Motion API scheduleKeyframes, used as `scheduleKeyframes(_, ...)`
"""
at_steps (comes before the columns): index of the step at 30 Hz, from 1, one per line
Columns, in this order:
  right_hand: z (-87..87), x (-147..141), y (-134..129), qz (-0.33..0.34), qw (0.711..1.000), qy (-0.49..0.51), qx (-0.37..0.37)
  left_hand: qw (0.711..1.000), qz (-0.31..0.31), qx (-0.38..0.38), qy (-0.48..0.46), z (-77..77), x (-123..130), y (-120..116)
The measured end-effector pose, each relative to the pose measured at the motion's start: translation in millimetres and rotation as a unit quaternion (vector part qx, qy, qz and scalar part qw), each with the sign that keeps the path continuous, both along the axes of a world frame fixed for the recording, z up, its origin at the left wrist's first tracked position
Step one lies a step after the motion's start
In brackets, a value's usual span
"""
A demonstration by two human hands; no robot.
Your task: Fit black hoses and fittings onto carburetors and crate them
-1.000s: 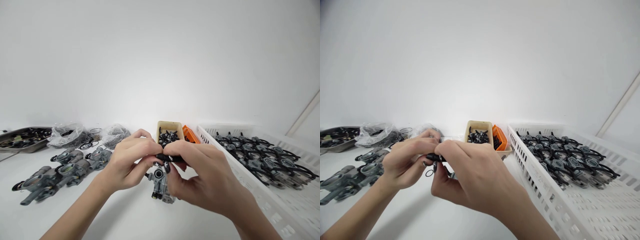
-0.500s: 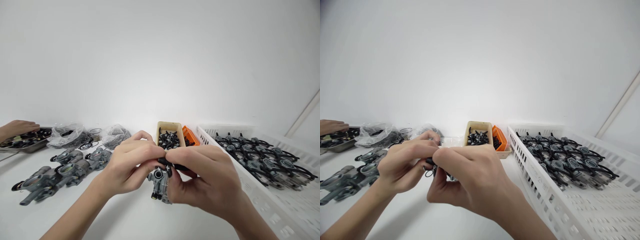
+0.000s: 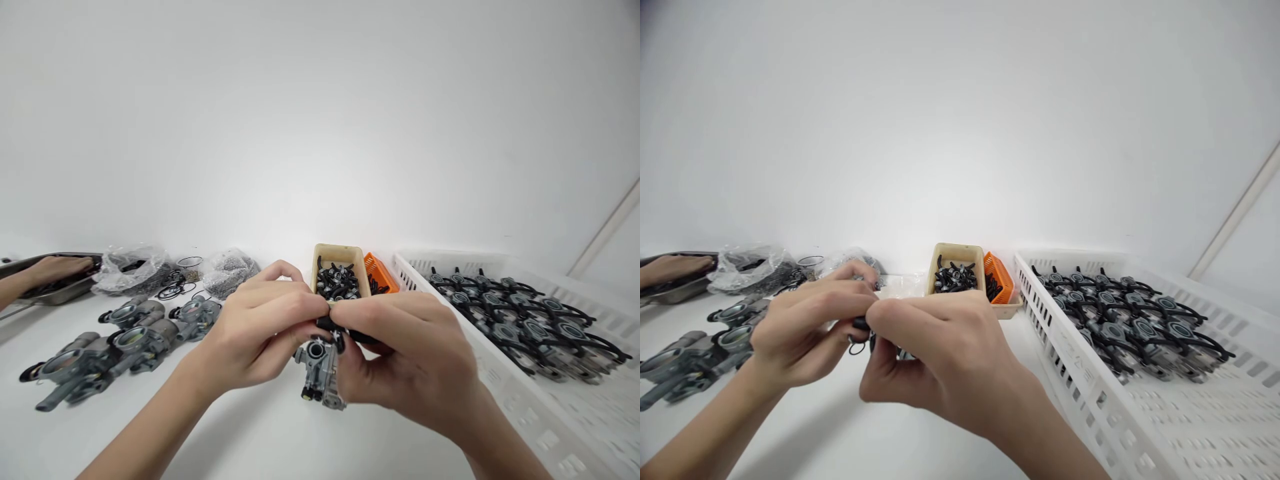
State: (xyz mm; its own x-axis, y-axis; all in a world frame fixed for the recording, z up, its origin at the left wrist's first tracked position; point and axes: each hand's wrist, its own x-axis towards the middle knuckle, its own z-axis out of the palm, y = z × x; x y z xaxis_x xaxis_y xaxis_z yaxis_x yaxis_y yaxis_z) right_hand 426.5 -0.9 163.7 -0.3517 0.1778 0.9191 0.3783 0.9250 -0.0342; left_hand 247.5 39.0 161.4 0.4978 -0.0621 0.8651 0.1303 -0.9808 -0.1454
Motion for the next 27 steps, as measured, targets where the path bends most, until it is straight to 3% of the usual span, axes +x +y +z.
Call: scheduleKeyframes(27,4.8,3.7,-0.9,-0.036,0.997,-0.064,0.026,0.999,0.010,-0.001,0.033,1.7,-5.7,0.8)
